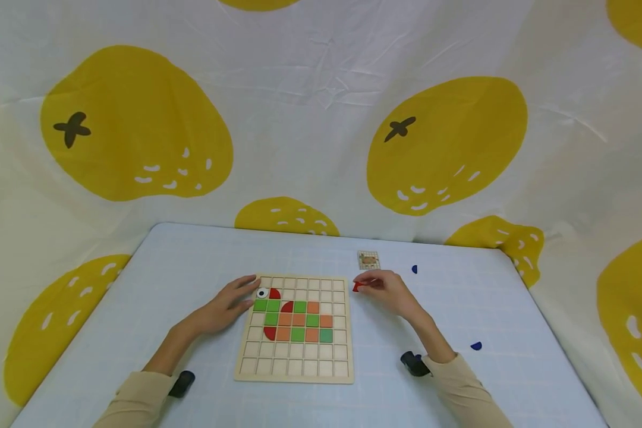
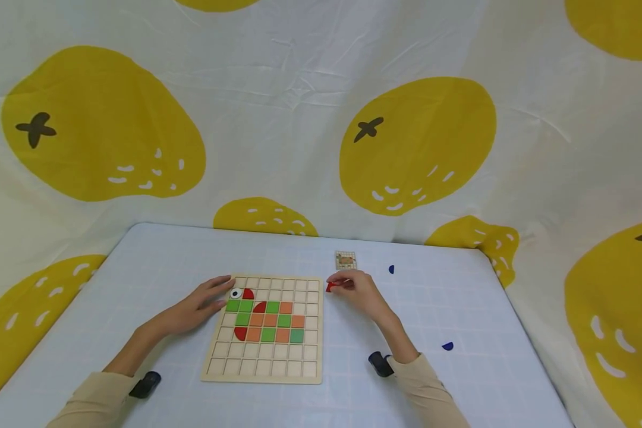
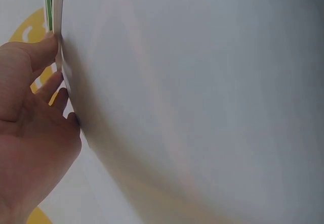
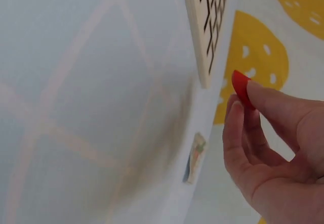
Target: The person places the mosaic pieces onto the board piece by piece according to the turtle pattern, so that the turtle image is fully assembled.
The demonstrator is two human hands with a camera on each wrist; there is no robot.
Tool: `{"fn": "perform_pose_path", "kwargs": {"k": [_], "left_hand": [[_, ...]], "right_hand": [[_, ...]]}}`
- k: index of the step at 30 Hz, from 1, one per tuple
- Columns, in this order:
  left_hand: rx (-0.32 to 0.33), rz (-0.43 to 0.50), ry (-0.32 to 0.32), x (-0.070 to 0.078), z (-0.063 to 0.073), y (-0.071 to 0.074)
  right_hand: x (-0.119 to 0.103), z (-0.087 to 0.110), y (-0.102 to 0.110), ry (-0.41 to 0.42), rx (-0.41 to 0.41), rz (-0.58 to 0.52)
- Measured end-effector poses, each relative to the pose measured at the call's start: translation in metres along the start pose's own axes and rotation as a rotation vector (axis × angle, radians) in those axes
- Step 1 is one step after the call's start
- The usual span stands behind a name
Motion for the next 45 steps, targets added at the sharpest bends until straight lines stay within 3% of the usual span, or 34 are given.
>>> {"fn": "perform_pose_path", "kwargs": {"k": [8, 28, 32, 40, 45], "left_hand": [[0.024, -0.006, -0.024, 0.002, 0.001, 0.004], [0.012, -0.005, -0.021, 0.002, 0.000, 0.001], [0.013, -0.010, -0.022, 0.002, 0.000, 0.002], [0.008, -0.010, -0.016, 0.004, 0.001, 0.004], [0.009, -0.010, -0.013, 0.004, 0.001, 0.004]], "right_hand": [[-0.011, -0.007, -0.024, 0.054, -0.094, -0.027], [-0.019, -0.013, -0.078, 0.034, -0.329, -0.027], [-0.022, -0.014, -0.082, 0.040, -0.332, -0.009], [-0.021, -0.021, -0.080, 0.023, -0.256, -0.022], [-0.022, -0.023, -0.081, 0.023, -0.289, -0.031]]}}
Point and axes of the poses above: each hand's wrist, its own z-axis away from the middle knuckle, its own y-axis out of the back of the hand, x = y × z, the point moved 9 cm from there along -z, towards the middle knuckle, and after that the axes turned 15 degrees about -z, right-handed, at the moved point
